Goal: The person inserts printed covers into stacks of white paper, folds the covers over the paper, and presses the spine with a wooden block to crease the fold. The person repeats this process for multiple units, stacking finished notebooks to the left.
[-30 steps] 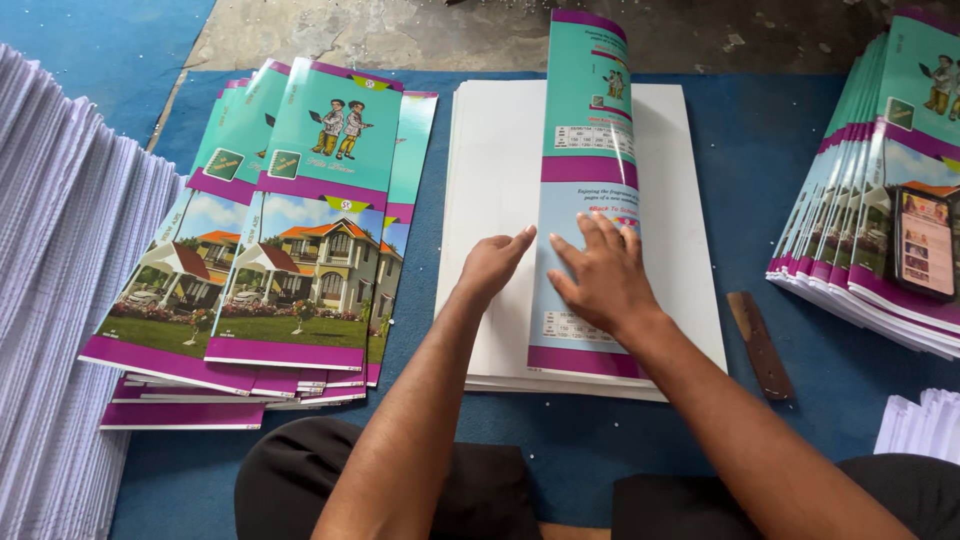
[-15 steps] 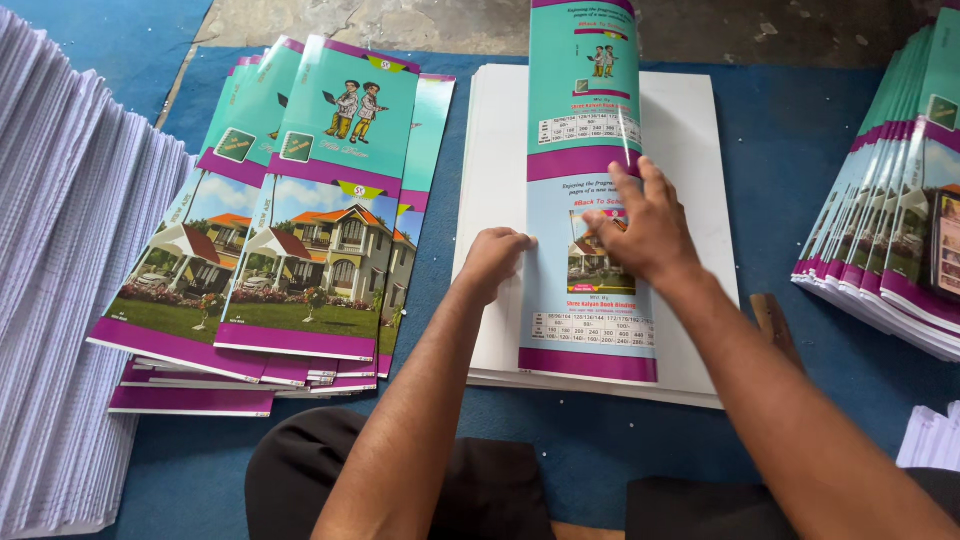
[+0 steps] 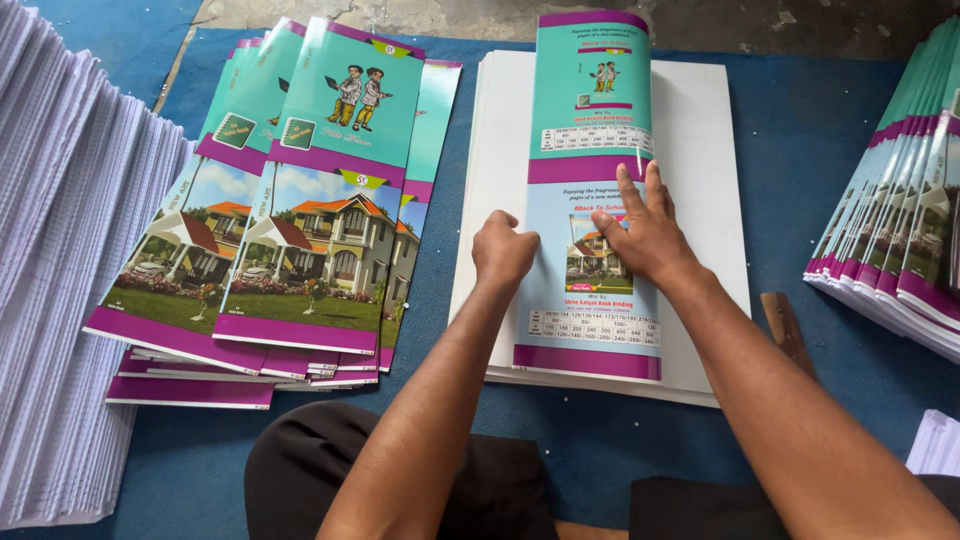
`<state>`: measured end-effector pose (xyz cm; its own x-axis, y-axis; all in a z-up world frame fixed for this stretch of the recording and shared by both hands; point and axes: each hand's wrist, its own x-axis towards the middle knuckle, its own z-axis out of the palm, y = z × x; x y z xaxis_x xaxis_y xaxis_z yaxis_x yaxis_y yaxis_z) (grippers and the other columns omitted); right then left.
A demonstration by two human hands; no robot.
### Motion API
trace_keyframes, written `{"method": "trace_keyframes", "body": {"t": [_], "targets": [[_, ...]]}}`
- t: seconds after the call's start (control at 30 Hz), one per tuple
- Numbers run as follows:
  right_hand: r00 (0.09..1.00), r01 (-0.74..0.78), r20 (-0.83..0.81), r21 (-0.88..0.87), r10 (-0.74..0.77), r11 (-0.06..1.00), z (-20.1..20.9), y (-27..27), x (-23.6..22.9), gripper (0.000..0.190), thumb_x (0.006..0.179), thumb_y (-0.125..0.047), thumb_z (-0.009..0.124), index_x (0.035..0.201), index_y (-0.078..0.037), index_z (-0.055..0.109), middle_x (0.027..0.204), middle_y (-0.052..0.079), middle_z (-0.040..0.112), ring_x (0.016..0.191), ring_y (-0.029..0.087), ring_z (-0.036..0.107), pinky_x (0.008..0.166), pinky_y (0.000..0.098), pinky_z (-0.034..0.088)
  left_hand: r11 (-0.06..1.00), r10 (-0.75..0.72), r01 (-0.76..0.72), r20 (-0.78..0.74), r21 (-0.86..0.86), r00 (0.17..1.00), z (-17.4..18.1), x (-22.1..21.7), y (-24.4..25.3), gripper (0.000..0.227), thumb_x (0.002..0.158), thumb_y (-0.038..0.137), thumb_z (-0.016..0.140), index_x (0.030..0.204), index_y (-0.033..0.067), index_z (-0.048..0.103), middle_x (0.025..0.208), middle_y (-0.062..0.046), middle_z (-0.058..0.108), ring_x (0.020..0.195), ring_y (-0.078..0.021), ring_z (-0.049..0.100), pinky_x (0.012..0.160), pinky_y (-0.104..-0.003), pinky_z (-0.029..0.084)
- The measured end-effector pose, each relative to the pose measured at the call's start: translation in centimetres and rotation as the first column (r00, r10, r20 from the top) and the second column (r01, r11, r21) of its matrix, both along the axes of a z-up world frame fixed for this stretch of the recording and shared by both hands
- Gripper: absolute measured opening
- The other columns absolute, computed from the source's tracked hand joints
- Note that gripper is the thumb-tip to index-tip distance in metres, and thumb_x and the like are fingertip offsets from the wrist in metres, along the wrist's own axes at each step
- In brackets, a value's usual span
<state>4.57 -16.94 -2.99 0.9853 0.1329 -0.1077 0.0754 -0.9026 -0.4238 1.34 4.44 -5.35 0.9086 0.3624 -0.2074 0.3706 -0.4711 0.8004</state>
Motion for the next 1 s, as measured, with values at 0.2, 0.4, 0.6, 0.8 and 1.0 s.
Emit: {"method": "trace_keyframes", "body": {"t": [0.2,0.4,0.6,0.8,1.0], "targets": [[0.999,0.029,-0.034,-0.06,-0.031,0.998,-0.6,0.3,0.2,0.085,0.093,-0.066,0.048,0.164,-0.03,0.017,0.171,0.017,-0.004,0.156,0.042,0.003,0.122,0.0556,0.024,0.999,0.027,-0.025,-0.066,0.04,0.997,2.0,-0.8,-0.4,0.051,0.075,0.014,0.082,0.121,0.0036,0.064,0.112,-0.02,0.072,0.108,-0.0335,0.07,0.097,-0.041,0.054],[1.0,0.023,-0.006,-0.12,-0.023,0.993,-1.3,0.5,0.4,0.085,0.093,-0.065,0.049,0.164,-0.03,0.018,0.171,0.018,-0.004,0.156,0.044,0.004,0.119,0.0567,0.029,0.992,0.017,-0.015,-0.015,0.126,1.0,2.0,-1.1,-0.6,0.045,0.077,0.008,0.079,0.12,0.0035,0.067,0.108,-0.022,0.074,0.105,-0.0361,0.072,0.096,-0.042,0.056],[1.0,0.017,-0.004,-0.158,-0.018,0.987,-1.5,0.6,0.6,0.086,0.093,-0.066,0.049,0.164,-0.03,0.018,0.171,0.018,-0.004,0.155,0.046,0.004,0.118,0.0573,0.031,0.992,0.013,-0.009,-0.033,0.124,0.999,1.9,-1.0,-0.5,0.045,0.077,0.01,0.08,0.119,0.0036,0.066,0.108,-0.022,0.073,0.105,-0.0362,0.071,0.096,-0.043,0.055],[0.999,0.02,-0.023,-0.176,-0.024,0.984,-1.4,0.9,0.6,0.086,0.093,-0.067,0.048,0.164,-0.03,0.017,0.171,0.017,-0.005,0.155,0.046,0.003,0.118,0.0576,0.032,0.992,0.019,-0.013,-0.042,0.123,0.999,1.9,-0.9,-0.4,0.044,0.077,0.011,0.081,0.119,0.0048,0.067,0.109,-0.02,0.073,0.105,-0.0348,0.072,0.095,-0.042,0.056],[0.999,0.027,-0.04,-0.195,-0.035,0.981,-1.1,1.2,0.5,0.086,0.093,-0.067,0.048,0.164,-0.031,0.016,0.171,0.016,-0.007,0.155,0.045,0.001,0.119,0.0563,0.031,0.989,0.004,0.005,-0.058,0.145,0.998,1.6,-0.8,-0.5,0.04,0.08,0.008,0.076,0.119,0.0049,0.067,0.109,-0.02,0.073,0.105,-0.035,0.071,0.096,-0.042,0.055]]}}
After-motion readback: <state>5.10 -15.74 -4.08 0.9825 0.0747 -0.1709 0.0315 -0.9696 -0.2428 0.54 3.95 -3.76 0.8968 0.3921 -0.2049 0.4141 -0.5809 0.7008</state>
